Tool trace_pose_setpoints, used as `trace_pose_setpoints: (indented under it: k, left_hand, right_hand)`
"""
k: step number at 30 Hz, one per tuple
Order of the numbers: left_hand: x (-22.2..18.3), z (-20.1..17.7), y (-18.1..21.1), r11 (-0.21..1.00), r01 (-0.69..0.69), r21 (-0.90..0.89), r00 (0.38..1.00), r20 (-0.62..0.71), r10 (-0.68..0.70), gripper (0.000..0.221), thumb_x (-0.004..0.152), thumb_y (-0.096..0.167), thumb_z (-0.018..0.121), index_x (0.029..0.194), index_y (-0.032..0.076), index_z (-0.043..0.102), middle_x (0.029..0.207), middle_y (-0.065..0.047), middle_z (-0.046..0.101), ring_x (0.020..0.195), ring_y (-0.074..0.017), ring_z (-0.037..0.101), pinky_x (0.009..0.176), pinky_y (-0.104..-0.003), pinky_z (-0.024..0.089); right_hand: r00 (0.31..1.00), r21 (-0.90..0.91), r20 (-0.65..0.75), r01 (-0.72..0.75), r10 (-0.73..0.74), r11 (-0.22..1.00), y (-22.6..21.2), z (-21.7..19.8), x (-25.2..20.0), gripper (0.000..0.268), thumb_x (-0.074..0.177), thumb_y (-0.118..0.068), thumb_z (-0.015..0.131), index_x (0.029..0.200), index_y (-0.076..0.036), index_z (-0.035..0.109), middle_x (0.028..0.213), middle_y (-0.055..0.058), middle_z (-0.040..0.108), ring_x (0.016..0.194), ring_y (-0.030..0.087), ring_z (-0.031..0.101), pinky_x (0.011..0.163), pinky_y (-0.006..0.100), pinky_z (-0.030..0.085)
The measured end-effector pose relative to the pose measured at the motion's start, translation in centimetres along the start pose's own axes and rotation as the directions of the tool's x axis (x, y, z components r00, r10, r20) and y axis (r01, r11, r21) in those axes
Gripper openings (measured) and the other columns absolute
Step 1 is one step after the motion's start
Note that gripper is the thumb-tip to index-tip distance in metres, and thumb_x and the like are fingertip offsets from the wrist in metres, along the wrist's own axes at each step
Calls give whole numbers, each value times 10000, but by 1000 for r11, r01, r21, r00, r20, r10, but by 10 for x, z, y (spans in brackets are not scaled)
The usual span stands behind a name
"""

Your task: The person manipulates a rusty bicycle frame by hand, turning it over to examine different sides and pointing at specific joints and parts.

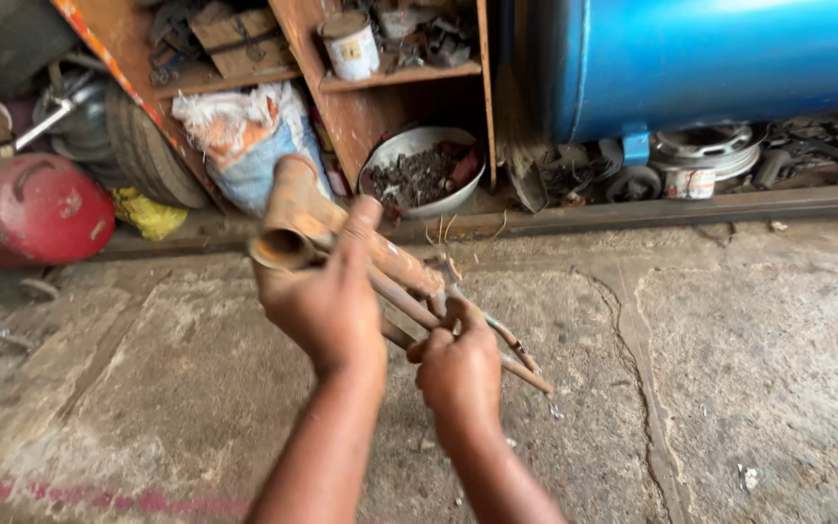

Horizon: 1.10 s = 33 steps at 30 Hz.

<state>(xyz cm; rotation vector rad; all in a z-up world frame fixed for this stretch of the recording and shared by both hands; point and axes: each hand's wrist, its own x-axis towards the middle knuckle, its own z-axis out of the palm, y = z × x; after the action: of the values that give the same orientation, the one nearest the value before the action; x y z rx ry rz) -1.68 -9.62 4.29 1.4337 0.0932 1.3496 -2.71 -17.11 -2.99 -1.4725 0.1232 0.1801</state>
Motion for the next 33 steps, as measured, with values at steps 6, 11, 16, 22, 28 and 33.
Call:
trace_pose_setpoints:
  k: [6,11,16,22,28,33]
  left_hand:
    - [-1,-14,12,998,39,-55,998,55,-36,629,861,-20,827,1430,-59,561,1416,-126,647,1228,-149,635,1073,-282,508]
    - [0,-18,23,1000,-22,12,997,72,21,656,855,-7,837,1443,-74,552,1420,-104,649,1218,-132,623,1053,-264,491]
    - [0,-20,42,967,25,253,988,141,-63,649,858,137,842,1424,-14,562,1119,-81,750,928,-114,645,829,-276,543]
    - [-10,-13,43,898,38,438,991,100,-91,278,830,214,856,840,-9,691,745,-56,748,648,-133,692,617,-318,550]
    - [-10,-19,42,903,45,428,988,114,-104,242,849,207,844,806,18,699,745,-47,766,650,-119,708,613,-313,552]
    - [-11,-19,49,894,38,446,982,149,-116,269,843,246,844,793,21,705,731,-55,761,641,-139,725,610,-316,559]
  right_hand:
    - [995,73,65,-84,79,994,-14,0,-21,508,962,-27,504,1457,-135,526,759,100,707,523,135,524,451,286,405]
    - [999,154,33,-47,42,987,-21,19,-34,476,996,-107,532,1464,-175,475,793,79,706,541,128,537,456,295,415]
    - [966,274,-25,-242,258,931,-12,16,-44,494,1025,-151,500,1489,-225,347,844,138,692,593,200,615,498,358,486]
    - [804,-228,-354,422,-479,877,22,31,-32,553,970,-30,597,1501,-49,444,1151,236,698,961,278,704,749,368,550]
    - [925,206,6,-373,380,905,10,9,-34,606,1050,-36,435,1625,-213,363,1296,353,691,1161,549,603,940,563,473]
    - [814,-167,-228,507,-534,845,18,25,-26,543,973,-27,589,1497,-2,447,1258,232,685,1028,259,699,798,361,572]
